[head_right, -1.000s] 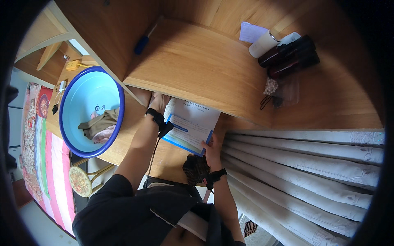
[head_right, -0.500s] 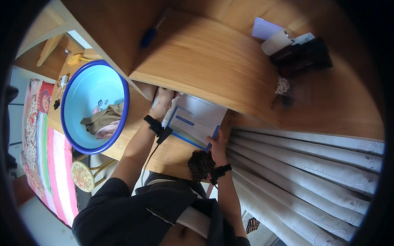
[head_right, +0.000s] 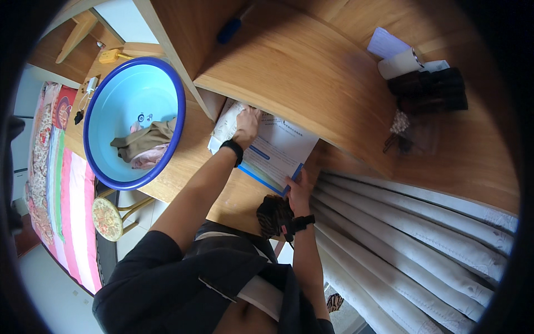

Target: The person wipes a wooden desk surface with a cloth, moves a basin and papers aside, cleans a red object, and then sits on the floor to peel adhesive residue from a drawer front.

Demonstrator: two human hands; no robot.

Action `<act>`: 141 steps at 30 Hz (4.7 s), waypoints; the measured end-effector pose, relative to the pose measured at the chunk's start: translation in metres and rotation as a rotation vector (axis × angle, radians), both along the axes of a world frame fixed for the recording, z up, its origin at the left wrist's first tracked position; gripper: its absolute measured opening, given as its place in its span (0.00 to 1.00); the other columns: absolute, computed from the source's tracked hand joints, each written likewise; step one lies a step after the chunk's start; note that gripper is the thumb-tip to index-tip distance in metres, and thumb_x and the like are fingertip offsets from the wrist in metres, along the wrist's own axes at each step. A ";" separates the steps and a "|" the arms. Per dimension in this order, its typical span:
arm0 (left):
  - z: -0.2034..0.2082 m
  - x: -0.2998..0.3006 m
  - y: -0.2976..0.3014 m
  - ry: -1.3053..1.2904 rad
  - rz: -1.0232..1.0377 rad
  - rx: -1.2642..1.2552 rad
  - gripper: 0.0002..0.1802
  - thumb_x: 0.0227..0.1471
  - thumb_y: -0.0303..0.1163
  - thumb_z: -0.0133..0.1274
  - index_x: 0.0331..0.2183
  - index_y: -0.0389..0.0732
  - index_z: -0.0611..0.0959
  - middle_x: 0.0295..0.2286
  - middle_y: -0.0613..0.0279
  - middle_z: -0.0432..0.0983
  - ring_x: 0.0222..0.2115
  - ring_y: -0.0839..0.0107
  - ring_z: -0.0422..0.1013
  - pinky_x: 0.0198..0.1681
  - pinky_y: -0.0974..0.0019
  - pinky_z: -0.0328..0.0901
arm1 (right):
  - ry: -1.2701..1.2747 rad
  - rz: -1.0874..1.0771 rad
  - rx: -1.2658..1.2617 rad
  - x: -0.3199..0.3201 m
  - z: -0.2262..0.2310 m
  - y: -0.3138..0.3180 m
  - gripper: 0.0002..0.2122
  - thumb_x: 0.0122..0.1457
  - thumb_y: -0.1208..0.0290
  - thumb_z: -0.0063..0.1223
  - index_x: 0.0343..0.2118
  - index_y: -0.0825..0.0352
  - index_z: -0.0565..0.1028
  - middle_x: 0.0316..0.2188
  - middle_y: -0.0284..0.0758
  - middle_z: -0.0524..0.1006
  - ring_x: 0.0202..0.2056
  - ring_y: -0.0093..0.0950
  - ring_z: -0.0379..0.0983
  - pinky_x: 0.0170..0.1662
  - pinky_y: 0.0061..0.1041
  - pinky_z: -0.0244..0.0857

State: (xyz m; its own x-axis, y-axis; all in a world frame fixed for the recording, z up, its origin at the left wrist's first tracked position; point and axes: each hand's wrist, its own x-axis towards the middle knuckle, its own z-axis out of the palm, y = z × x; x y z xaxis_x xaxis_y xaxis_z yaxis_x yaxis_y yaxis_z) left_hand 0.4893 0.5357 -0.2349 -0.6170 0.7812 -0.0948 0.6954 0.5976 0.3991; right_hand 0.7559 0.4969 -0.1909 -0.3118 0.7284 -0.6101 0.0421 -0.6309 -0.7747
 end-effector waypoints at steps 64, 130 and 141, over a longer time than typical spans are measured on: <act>0.017 -0.029 -0.122 -0.664 0.257 0.337 0.23 0.39 0.42 0.67 0.32 0.32 0.81 0.24 0.49 0.80 0.26 0.58 0.77 0.32 0.58 0.69 | -0.081 0.200 0.000 -0.115 -0.013 0.058 0.22 0.49 0.71 0.66 0.46 0.75 0.73 0.40 0.41 0.78 0.39 0.33 0.77 0.40 0.30 0.71; 0.079 0.034 -0.249 -1.995 -0.047 1.091 0.18 0.61 0.48 0.49 0.42 0.44 0.75 0.33 0.59 0.76 0.33 0.70 0.75 0.38 0.63 0.72 | -0.166 0.305 0.921 -0.015 0.049 -0.214 0.19 0.56 0.78 0.53 0.52 0.65 0.75 0.47 0.42 0.74 0.49 0.37 0.71 0.55 0.30 0.63; 0.041 0.021 -0.237 -1.306 0.438 1.363 0.12 0.61 0.41 0.51 0.36 0.43 0.80 0.26 0.66 0.77 0.26 0.74 0.73 0.33 0.65 0.71 | -0.044 0.352 0.870 0.005 0.049 -0.217 0.20 0.59 0.77 0.53 0.56 0.69 0.70 0.51 0.44 0.75 0.51 0.35 0.73 0.53 0.30 0.68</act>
State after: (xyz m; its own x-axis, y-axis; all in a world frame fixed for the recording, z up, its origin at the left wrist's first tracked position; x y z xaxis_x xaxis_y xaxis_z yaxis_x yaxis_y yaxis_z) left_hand 0.5106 0.2983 -0.1941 -0.8221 0.5512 -0.1428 -0.4579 -0.4910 0.7411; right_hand 0.7613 0.2799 -0.1421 -0.5907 0.8021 0.0876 0.1609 0.2234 -0.9613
